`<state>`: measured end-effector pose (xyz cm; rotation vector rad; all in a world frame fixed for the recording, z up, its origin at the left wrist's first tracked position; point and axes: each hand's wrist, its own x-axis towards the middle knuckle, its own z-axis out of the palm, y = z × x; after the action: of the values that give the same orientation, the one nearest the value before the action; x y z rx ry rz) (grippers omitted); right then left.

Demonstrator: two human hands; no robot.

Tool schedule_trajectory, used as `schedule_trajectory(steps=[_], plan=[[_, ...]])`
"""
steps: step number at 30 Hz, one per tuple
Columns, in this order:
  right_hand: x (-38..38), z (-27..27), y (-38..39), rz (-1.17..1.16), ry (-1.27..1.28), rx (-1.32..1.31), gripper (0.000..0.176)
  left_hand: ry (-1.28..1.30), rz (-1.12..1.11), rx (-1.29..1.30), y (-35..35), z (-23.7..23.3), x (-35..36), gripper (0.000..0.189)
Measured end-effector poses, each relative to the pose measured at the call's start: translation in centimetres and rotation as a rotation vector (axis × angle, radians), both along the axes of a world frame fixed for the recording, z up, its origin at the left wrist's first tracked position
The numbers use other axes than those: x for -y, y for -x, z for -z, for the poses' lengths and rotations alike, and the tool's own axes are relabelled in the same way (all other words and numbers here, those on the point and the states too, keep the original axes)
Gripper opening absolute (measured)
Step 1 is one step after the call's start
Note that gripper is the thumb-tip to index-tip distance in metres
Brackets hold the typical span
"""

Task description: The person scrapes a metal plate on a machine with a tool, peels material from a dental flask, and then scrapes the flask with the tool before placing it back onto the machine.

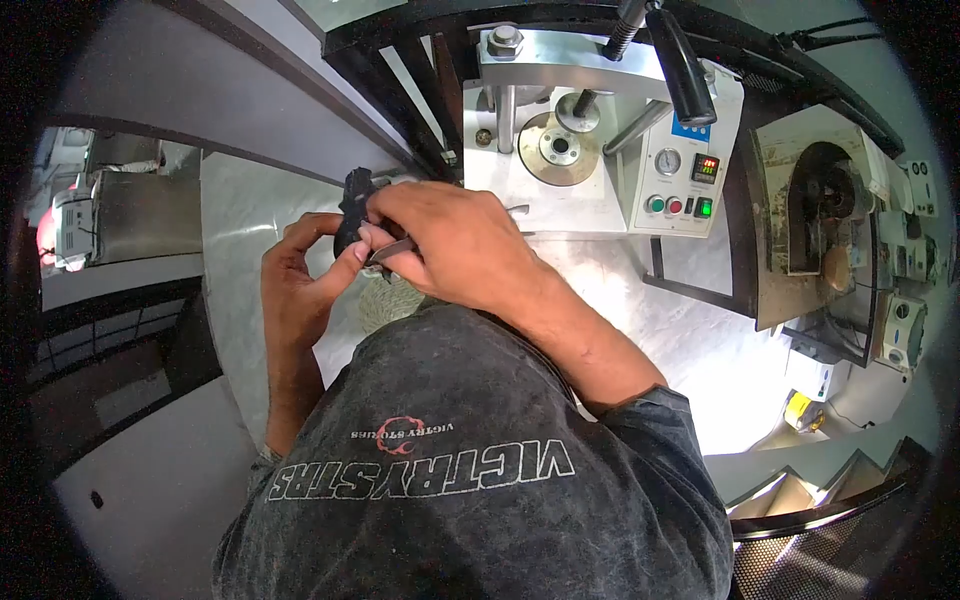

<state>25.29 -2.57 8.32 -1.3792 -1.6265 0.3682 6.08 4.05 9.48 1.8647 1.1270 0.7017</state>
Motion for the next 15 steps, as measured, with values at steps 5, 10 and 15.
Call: schedule_trajectory(steps=[5,10,15], plan=[[-0.5,0.4,-0.6,-0.096,-0.045,0.077,0.013,0.003,0.125,-0.047,0.2,0.0,0.0,0.024],[-0.5,1.3,-0.6,0.050,-0.040,-0.032,0.007,0.209,0.034,0.115,0.1,1.1,0.3,0.016],[-0.5,1.9,0.6,0.201,0.028,-0.127,0.011,0.331,0.098,0.119,-0.1,0.8,0.2,0.015]])
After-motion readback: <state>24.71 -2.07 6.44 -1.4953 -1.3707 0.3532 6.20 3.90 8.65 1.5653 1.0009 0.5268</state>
